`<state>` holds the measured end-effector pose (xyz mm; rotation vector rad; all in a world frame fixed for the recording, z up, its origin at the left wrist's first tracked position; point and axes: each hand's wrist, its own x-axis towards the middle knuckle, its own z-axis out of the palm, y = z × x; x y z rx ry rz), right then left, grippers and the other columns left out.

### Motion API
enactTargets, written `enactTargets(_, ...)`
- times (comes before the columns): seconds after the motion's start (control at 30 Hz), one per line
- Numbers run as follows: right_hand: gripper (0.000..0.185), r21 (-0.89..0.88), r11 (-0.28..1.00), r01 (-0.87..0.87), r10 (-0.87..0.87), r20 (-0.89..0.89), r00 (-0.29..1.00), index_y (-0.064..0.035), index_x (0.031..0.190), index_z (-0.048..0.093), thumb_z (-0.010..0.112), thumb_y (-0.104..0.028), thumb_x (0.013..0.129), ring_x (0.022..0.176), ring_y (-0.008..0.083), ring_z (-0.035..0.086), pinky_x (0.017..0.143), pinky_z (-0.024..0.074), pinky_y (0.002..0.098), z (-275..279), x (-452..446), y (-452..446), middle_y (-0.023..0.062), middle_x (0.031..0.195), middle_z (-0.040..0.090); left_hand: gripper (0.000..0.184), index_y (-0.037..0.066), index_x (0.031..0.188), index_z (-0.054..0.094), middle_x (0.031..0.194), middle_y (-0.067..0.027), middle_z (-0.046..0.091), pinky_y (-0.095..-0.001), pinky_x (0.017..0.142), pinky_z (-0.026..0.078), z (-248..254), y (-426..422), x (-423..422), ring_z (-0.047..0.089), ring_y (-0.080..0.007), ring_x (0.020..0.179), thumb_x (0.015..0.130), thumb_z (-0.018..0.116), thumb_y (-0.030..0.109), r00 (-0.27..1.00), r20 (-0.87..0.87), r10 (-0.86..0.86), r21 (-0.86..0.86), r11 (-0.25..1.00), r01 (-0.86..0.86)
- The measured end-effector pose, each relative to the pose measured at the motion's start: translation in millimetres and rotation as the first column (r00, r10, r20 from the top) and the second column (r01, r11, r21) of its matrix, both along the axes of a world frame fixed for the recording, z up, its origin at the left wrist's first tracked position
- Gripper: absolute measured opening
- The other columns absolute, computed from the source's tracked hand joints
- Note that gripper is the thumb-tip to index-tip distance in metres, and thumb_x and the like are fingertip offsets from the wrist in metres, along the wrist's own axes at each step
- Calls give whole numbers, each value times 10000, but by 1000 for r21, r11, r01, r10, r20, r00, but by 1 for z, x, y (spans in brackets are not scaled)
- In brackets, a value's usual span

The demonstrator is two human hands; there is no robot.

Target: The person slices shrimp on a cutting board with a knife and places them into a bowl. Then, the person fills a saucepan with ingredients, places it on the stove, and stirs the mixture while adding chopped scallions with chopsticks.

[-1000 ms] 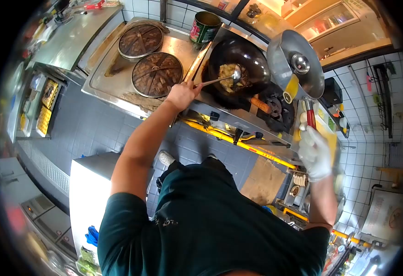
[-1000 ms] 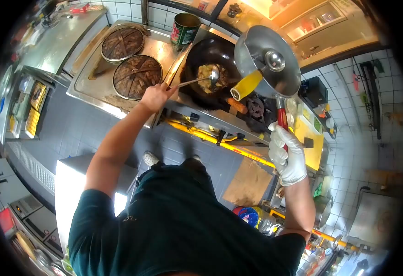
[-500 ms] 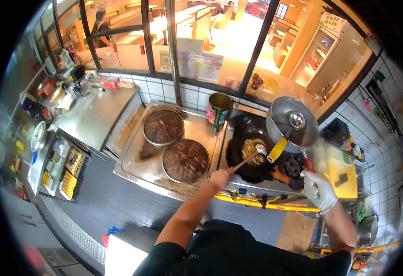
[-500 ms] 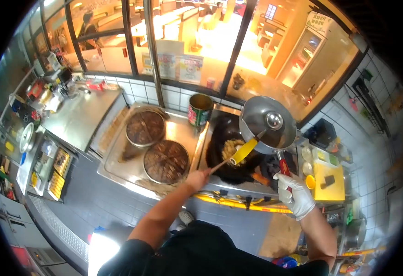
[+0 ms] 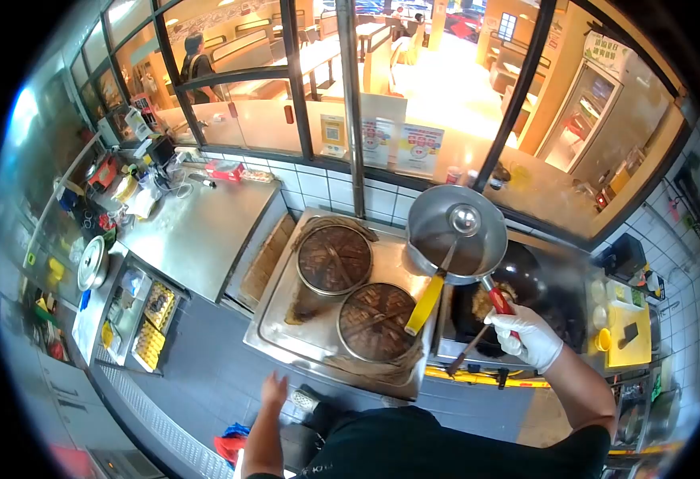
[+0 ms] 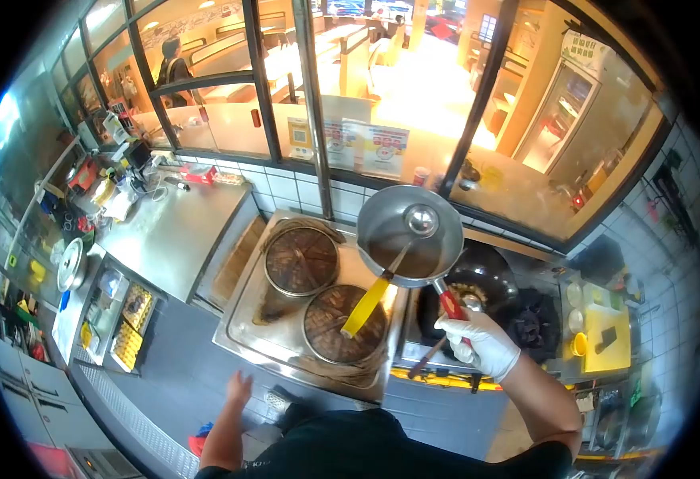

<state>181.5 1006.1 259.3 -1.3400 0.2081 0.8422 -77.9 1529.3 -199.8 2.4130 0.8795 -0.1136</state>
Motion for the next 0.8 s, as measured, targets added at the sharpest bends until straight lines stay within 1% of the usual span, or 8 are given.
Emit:
enactTargets(0.1, 165, -45, 998, -37, 38, 25, 999, -54, 1101, 601, 684, -162, 1008, 482, 64, 504, 428, 368, 205, -13, -11, 75, -24, 673, 544, 687, -42, 1461, 506, 1417, -288, 589, -502, 1105, 458, -40, 98, -145, 571, -456, 1300, 1056, 434, 508, 914, -394, 99, 68, 995, -78)
enactTargets(0.13, 170, -43, 998, -46, 47, 13, 999, -53, 1099, 603, 688, -167, 1007, 484, 64, 504, 433, 369, 204, -15, -16, 105, -23, 671, 544, 680, -31, 1451, 528, 1492, -285, 535, -472, 1172, 393, -49, 131, -189, 491, -409, 1409, 1051, 462, 515, 732, -634, -248, -116, 967, 227)
enactTargets(0.17, 175, -42, 997, -64, 64, 5, 998, -52, 1098, 605, 692, -173, 1006, 487, 64, 503, 439, 369, 203, -18, -19, 136, -23, 670, 545, 598, 16, 1382, 604, 1359, -251, 651, -463, 1087, 471, -55, 144, -223, 602, -388, 1295, 1038, 512, 496, 717, -691, -97, -98, 994, 41)
enactTargets(0.23, 198, -85, 992, -89, 89, 3, 996, -53, 1094, 603, 700, -202, 1005, 499, 66, 492, 457, 360, 208, -29, -31, 199, -23, 669, 539, 577, 55, 1325, 670, 1198, -219, 732, -443, 971, 536, -44, 157, -307, 706, -358, 1116, 974, 629, 511, 741, -603, -296, -183, 955, 233)
enactTargets(0.33, 188, -51, 988, -148, 148, -21, 989, -23, 1134, 580, 648, -156, 1020, 460, 64, 375, 448, 282, 235, -45, -47, 294, -47, 629, 437, 563, 55, 1314, 676, 1186, -219, 734, -443, 961, 539, -59, 192, -299, 710, -357, 1104, 974, 626, 500, 750, -662, -4, -295, 921, -255)
enactTargets(0.43, 200, -108, 968, -227, 224, -36, 974, -28, 1144, 575, 661, -153, 1013, 438, 62, 408, 415, 308, 241, -75, -55, 381, -32, 641, 472, 549, 56, 1304, 681, 1173, -219, 737, -443, 952, 542, -65, 238, -257, 713, -356, 1092, 973, 623, 490, 794, -575, 197, -338, 826, -451)
enactTargets(0.57, 179, 105, 950, -293, 304, -108, 947, -8, 1141, 608, 644, -135, 1021, 480, 37, 434, 435, 300, 207, -98, -70, 486, -46, 669, 479, 530, 56, 1289, 689, 1157, -218, 739, -443, 940, 547, -53, 308, -212, 718, -355, 1076, 972, 620, 475, 858, -375, 350, -375, 790, -486)
enactTargets(0.8, 181, 8, 842, -539, 539, -19, 842, -44, 1084, 647, 691, -198, 999, 494, 32, 437, 440, 313, 217, -122, -80, 624, -46, 698, 514, 498, 57, 1264, 701, 1128, -218, 744, -443, 918, 554, -14, 385, -186, 726, -352, 1048, 970, 613, 449, 880, -168, 443, -420, 776, -471)
